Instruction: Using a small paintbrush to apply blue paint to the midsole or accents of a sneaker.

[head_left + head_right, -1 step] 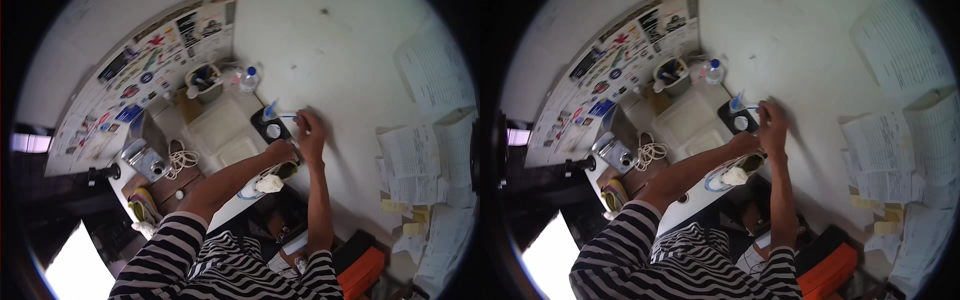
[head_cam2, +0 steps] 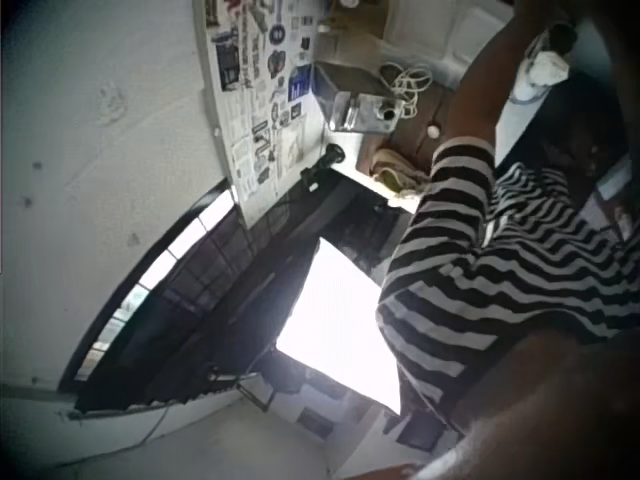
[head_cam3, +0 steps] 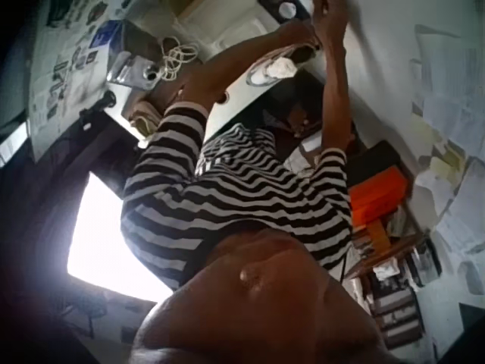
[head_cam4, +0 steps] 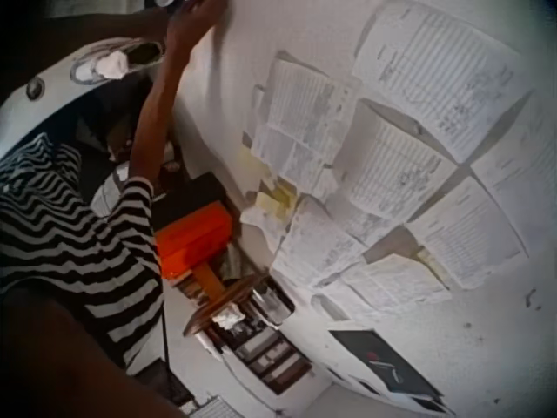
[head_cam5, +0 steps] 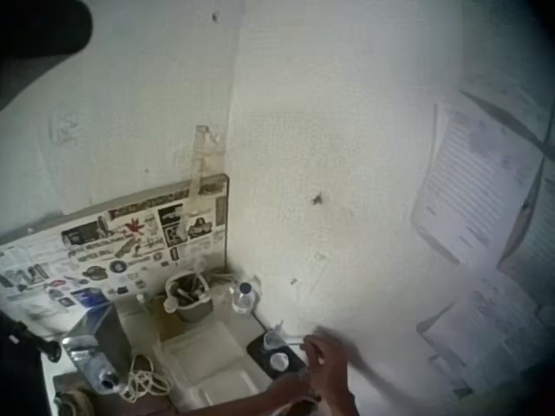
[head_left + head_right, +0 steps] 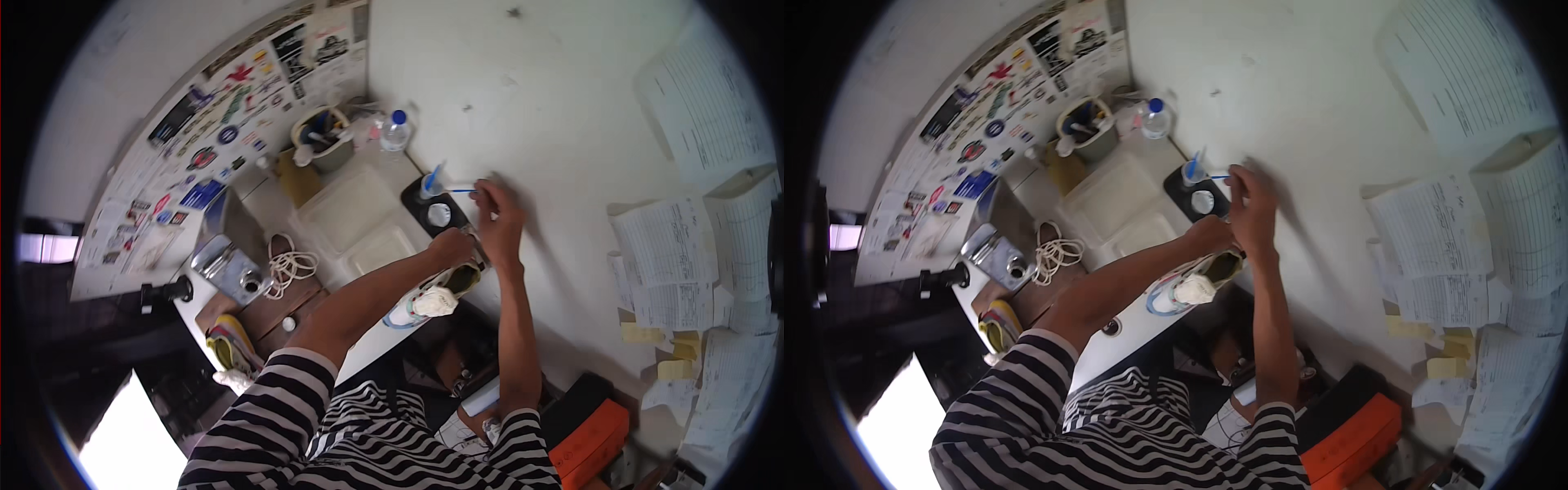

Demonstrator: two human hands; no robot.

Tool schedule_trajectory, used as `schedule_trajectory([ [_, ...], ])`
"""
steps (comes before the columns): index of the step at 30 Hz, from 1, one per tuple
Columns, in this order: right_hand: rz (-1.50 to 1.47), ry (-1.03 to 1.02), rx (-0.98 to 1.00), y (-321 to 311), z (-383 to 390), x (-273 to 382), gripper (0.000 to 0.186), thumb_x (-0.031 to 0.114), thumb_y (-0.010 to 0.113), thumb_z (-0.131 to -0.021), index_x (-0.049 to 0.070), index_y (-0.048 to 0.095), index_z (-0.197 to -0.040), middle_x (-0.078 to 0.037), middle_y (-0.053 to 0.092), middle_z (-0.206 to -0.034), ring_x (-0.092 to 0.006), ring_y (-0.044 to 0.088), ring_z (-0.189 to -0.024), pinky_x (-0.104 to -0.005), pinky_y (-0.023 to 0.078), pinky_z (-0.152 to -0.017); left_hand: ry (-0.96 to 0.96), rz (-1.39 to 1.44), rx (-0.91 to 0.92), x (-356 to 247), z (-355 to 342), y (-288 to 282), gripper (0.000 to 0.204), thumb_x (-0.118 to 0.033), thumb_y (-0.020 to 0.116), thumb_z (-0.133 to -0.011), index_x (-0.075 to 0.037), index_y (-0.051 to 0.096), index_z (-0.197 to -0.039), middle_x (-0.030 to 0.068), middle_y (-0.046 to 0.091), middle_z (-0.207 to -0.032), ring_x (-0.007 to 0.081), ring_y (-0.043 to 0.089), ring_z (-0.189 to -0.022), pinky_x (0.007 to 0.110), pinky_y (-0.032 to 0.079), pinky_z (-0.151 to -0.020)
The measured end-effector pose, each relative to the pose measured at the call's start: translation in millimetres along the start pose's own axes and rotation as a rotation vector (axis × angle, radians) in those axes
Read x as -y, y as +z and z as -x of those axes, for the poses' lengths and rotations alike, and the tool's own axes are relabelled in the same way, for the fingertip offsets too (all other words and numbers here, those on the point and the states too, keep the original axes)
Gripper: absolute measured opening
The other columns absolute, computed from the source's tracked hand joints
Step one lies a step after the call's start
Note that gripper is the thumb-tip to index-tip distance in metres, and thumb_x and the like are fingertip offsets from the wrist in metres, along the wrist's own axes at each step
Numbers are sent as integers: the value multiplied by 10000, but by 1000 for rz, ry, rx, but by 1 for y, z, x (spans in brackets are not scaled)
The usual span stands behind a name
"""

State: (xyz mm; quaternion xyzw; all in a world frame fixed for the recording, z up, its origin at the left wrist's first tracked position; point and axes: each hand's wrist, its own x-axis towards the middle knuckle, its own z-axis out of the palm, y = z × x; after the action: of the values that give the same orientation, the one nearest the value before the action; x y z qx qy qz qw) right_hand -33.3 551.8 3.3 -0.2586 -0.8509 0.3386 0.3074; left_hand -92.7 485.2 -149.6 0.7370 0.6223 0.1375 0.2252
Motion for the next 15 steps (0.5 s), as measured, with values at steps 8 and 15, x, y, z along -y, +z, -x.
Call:
schedule_trajectory([
  [8,-70,71,-7,-10,1,10,179,-8,589,-998,-17,694,-1143,-154,768,-1013,-227,767,-982,-304,591,-826,108,-136,23,7,-20,2,374,-495,644,-896,-146,777,-896,47,711,-1039,250,691,-1021,389,581,-767],
  [15,-91,25,-114,-25,-4,41,183,-27,576,-1005,-24,685,-1152,-135,756,-1025,-227,769,-956,-313,609,-846,135,-250,-174,-5,13,-45,373,-400,710,-836,-45,722,-950,97,657,-1096,261,681,-1032,409,589,-777],
])
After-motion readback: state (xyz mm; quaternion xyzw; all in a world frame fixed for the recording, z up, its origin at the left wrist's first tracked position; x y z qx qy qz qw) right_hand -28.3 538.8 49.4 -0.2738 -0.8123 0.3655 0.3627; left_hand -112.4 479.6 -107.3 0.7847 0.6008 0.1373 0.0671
